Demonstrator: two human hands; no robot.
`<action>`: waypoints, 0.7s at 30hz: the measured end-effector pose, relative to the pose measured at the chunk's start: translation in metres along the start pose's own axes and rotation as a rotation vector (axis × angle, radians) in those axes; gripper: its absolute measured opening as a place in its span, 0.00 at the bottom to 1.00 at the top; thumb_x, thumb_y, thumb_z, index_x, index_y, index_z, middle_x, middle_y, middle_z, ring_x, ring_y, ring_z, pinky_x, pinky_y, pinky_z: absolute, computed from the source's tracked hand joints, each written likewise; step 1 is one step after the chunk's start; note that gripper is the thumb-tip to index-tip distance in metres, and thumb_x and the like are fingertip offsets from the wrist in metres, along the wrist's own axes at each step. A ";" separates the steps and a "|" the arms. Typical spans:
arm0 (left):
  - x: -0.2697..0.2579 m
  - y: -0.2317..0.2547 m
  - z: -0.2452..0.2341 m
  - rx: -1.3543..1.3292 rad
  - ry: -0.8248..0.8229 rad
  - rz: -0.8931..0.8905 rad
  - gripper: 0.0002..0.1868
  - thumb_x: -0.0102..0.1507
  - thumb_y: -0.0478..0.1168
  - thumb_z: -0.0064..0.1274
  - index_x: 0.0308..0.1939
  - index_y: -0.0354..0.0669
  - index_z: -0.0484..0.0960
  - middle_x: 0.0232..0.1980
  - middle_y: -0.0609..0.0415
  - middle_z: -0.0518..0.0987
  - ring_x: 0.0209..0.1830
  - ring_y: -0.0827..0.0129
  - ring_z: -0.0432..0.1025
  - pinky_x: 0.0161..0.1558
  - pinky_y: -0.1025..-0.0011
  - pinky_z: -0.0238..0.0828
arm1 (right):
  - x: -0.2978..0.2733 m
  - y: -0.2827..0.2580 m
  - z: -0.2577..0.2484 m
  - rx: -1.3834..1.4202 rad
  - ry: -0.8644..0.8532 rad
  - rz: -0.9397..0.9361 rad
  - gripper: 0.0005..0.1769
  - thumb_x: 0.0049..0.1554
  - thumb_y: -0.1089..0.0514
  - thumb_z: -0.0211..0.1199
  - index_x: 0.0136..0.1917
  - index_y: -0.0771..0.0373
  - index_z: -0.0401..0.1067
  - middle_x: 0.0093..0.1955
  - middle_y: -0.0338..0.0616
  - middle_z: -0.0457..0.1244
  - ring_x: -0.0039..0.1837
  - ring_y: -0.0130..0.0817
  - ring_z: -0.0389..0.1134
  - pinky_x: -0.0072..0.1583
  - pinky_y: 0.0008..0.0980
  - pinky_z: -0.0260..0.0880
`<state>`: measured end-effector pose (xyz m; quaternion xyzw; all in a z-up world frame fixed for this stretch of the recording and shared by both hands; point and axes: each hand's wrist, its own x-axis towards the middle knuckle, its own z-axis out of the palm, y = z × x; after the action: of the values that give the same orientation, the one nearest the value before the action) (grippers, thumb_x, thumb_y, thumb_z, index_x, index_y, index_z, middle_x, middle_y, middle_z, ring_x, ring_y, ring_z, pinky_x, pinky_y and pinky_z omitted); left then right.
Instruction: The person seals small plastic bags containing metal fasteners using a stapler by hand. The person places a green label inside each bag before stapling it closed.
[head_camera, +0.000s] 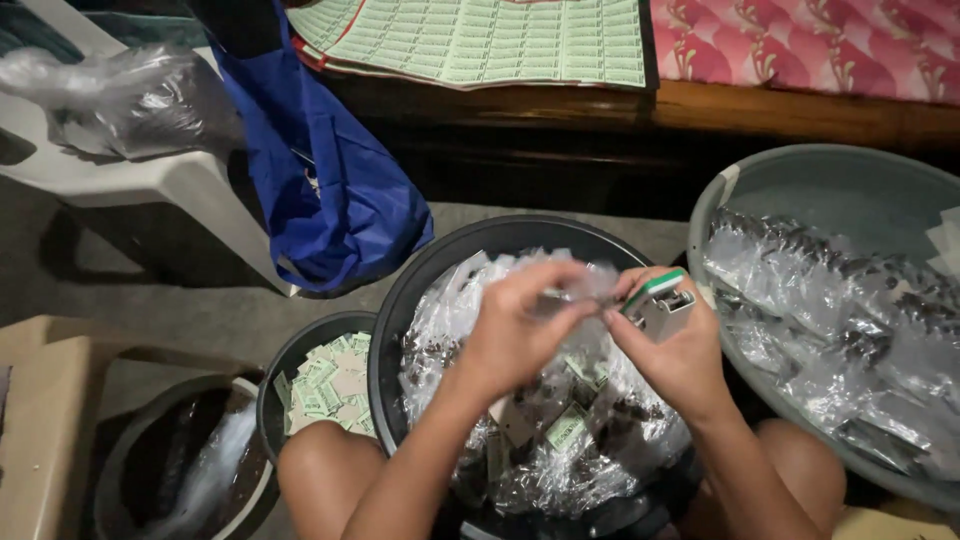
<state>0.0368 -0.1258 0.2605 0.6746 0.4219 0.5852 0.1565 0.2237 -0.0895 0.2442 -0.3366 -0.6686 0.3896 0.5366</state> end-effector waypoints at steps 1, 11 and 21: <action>-0.001 -0.004 0.009 -0.093 -0.023 0.035 0.15 0.55 0.30 0.66 0.44 0.48 0.85 0.39 0.55 0.84 0.42 0.57 0.80 0.49 0.65 0.76 | 0.000 0.000 -0.001 0.015 -0.004 -0.019 0.19 0.46 0.72 0.74 0.47 0.68 0.68 0.48 0.57 0.69 0.48 0.36 0.72 0.53 0.34 0.74; -0.029 -0.014 0.000 -0.235 -0.150 0.021 0.14 0.61 0.39 0.64 0.52 0.49 0.86 0.46 0.47 0.81 0.45 0.52 0.80 0.48 0.57 0.79 | -0.015 0.023 -0.009 0.132 0.020 0.125 0.20 0.45 0.70 0.76 0.47 0.66 0.68 0.43 0.55 0.69 0.45 0.36 0.70 0.51 0.38 0.73; -0.051 -0.049 0.046 -0.055 -0.003 -0.121 0.13 0.60 0.29 0.62 0.48 0.37 0.78 0.40 0.44 0.80 0.41 0.46 0.80 0.42 0.57 0.81 | 0.005 0.015 0.022 0.014 0.327 0.083 0.14 0.65 0.52 0.64 0.44 0.61 0.65 0.43 0.45 0.63 0.43 0.30 0.63 0.50 0.31 0.65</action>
<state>0.0619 -0.1220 0.1805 0.6441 0.4456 0.5850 0.2107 0.2021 -0.0818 0.2308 -0.4189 -0.5552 0.3563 0.6240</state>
